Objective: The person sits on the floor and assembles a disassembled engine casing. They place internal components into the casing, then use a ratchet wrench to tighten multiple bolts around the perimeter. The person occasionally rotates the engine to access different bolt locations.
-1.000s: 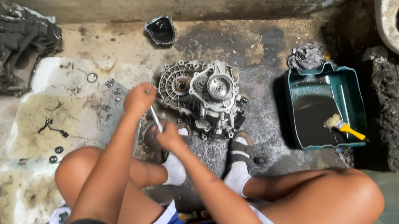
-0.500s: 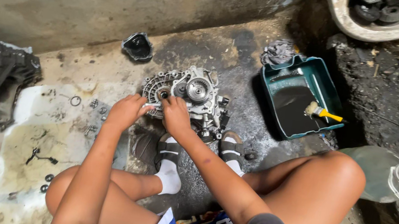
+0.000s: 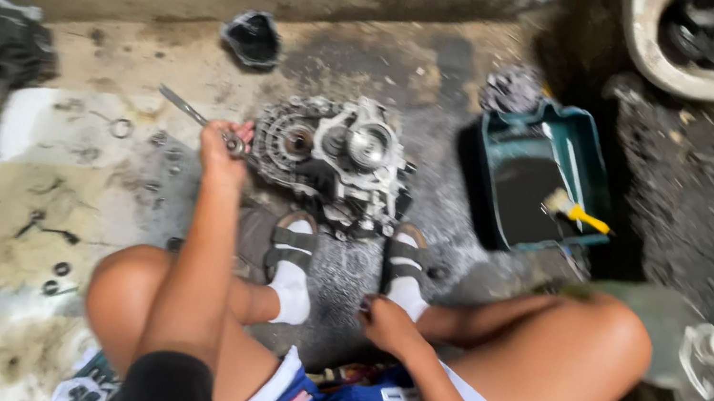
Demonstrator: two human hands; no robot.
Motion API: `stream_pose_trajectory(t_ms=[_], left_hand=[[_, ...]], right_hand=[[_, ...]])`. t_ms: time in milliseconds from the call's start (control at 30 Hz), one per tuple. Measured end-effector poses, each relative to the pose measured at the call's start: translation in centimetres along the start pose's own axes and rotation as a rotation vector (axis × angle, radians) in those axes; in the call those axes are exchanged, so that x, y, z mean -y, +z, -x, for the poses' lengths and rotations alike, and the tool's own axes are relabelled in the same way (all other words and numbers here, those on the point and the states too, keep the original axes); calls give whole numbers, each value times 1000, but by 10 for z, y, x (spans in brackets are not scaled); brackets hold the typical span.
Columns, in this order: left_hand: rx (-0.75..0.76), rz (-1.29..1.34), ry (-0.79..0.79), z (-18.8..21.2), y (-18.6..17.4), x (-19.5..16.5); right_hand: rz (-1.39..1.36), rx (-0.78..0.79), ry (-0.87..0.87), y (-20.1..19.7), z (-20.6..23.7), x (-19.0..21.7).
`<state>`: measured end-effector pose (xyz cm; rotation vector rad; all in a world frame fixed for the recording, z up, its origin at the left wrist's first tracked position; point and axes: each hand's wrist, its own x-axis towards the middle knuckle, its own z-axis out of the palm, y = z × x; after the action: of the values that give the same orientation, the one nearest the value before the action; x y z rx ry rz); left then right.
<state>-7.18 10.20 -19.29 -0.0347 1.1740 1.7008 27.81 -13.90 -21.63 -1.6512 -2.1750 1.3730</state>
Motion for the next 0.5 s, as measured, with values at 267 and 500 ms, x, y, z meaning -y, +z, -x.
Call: stream_pose_trajectory(t_ms=[267, 500], left_hand=[[-46, 572, 285, 4, 31, -35], [399, -238, 614, 176, 54, -173]], right_hand=[[-50, -173, -101, -17, 4, 8], [-213, -268, -75, -108, 54, 55]])
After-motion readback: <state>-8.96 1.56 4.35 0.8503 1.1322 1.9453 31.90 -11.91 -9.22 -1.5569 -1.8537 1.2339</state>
